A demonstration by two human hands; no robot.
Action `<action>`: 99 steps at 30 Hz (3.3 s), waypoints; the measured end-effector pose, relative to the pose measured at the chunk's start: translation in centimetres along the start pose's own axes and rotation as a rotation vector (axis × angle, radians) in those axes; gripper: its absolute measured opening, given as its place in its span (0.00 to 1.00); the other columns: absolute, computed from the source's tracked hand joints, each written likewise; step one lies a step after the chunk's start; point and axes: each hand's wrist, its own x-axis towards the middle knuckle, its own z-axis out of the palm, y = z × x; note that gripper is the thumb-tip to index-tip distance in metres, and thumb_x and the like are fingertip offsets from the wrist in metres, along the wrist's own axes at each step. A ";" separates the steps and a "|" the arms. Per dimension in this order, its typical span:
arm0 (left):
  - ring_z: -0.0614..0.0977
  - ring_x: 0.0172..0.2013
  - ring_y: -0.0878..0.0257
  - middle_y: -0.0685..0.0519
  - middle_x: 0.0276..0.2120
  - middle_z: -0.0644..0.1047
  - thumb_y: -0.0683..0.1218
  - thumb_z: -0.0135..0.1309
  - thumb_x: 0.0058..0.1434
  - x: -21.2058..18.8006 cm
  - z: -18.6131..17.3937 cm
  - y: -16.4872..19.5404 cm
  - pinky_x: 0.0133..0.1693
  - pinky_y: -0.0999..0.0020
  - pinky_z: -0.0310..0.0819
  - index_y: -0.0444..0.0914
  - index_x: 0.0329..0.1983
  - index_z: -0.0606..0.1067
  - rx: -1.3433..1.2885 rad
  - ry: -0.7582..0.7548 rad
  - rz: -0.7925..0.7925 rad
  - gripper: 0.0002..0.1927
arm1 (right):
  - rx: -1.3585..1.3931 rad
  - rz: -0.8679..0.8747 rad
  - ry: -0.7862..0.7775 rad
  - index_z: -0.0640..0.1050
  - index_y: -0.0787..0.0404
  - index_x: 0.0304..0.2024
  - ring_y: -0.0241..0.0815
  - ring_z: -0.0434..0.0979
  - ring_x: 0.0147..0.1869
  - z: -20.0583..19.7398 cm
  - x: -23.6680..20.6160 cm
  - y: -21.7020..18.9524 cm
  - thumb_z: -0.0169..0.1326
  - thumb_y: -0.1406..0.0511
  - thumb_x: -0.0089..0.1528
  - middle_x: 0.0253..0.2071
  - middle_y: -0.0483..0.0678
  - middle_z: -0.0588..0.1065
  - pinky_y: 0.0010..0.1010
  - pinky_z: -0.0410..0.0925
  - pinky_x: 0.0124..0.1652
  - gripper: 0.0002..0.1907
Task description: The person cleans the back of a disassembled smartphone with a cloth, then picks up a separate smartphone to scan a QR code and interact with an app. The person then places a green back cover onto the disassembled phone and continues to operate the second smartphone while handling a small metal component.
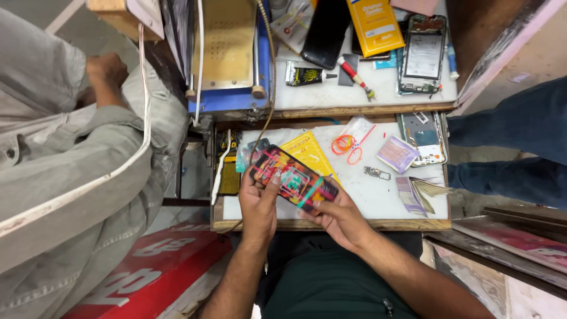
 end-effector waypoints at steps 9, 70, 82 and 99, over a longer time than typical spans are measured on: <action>0.81 0.47 0.60 0.47 0.49 0.79 0.39 0.53 0.68 -0.9 0.5 -1.0 0.52 0.61 0.75 0.33 0.61 0.71 -0.192 -0.012 -0.325 0.18 | -0.712 -0.020 -0.150 0.67 0.62 0.65 0.36 0.79 0.50 -0.6 -1.2 -0.8 0.52 0.64 0.70 0.47 0.49 0.80 0.28 0.73 0.49 0.21; 0.80 0.45 0.65 0.50 0.47 0.80 0.47 0.64 0.62 -1.6 1.0 0.4 0.49 0.67 0.75 0.30 0.64 0.68 0.033 -0.439 -0.624 0.31 | -1.233 -0.659 0.092 0.70 0.62 0.50 0.42 0.86 0.41 1.1 -3.8 -6.7 0.62 0.73 0.58 0.36 0.48 0.80 0.31 0.78 0.41 0.20; 0.78 0.47 0.66 0.52 0.46 0.79 0.49 0.63 0.63 -0.3 1.9 4.0 0.52 0.68 0.74 0.32 0.60 0.73 0.403 -1.031 -0.598 0.26 | -0.846 -0.386 -0.167 0.80 0.64 0.40 0.50 0.81 0.43 -1.6 -2.3 -12.1 0.55 0.74 0.59 0.37 0.53 0.78 0.36 0.73 0.45 0.07; 0.85 0.42 0.60 0.51 0.44 0.80 0.36 0.61 0.61 0.2 5.3 5.7 0.45 0.69 0.82 0.39 0.50 0.77 0.790 -0.682 0.431 0.14 | 0.214 -0.218 -0.079 0.72 0.63 0.60 0.39 0.64 0.27 -7.1 -6.9 -12.8 0.47 0.46 0.68 0.56 0.52 0.67 0.30 0.65 0.29 0.30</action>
